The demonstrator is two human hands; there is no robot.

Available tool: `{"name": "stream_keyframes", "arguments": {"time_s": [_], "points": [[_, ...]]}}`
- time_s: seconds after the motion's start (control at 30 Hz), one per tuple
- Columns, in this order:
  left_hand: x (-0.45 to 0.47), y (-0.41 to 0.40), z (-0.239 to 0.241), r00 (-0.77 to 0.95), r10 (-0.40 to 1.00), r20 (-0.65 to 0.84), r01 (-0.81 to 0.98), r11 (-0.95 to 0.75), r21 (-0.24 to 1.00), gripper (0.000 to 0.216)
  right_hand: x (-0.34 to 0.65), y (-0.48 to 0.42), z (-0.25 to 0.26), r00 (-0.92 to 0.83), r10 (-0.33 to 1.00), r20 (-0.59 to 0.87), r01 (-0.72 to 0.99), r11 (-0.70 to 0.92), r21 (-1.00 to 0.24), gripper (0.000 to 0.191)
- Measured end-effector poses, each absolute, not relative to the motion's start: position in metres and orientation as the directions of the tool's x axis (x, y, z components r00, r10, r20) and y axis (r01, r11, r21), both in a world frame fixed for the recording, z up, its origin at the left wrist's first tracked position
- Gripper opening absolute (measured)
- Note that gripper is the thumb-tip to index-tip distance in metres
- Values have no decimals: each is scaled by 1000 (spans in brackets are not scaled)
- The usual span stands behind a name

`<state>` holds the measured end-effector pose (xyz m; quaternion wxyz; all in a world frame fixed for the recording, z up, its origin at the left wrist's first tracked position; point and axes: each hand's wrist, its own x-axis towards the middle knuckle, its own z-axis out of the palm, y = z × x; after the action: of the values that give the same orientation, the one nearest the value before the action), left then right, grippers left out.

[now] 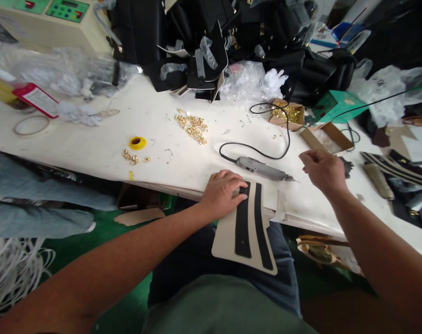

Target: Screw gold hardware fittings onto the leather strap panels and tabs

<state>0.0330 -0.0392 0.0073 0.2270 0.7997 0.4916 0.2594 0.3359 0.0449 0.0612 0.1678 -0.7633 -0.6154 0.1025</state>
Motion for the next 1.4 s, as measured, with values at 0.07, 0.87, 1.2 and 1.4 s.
{"name": "stream_keyframes", "arguments": {"time_s": [0.07, 0.87, 1.2, 1.4], "points": [[33, -39, 7, 389, 901, 192, 672, -420, 610, 26, 310, 19, 67, 92, 994, -66, 797, -113, -593, 28], [34, -40, 7, 393, 896, 209, 697, -438, 568, 29, 225, -37, 33, -100, 981, -166, 689, -52, -723, 16], [33, -39, 6, 406, 892, 198, 697, -442, 565, 31, 233, -5, 42, -198, 864, -464, 687, -216, -694, 23], [33, -38, 7, 401, 895, 197, 700, -438, 565, 31, 233, -14, 41, -206, 906, -369, 664, -147, -733, 20]]}}
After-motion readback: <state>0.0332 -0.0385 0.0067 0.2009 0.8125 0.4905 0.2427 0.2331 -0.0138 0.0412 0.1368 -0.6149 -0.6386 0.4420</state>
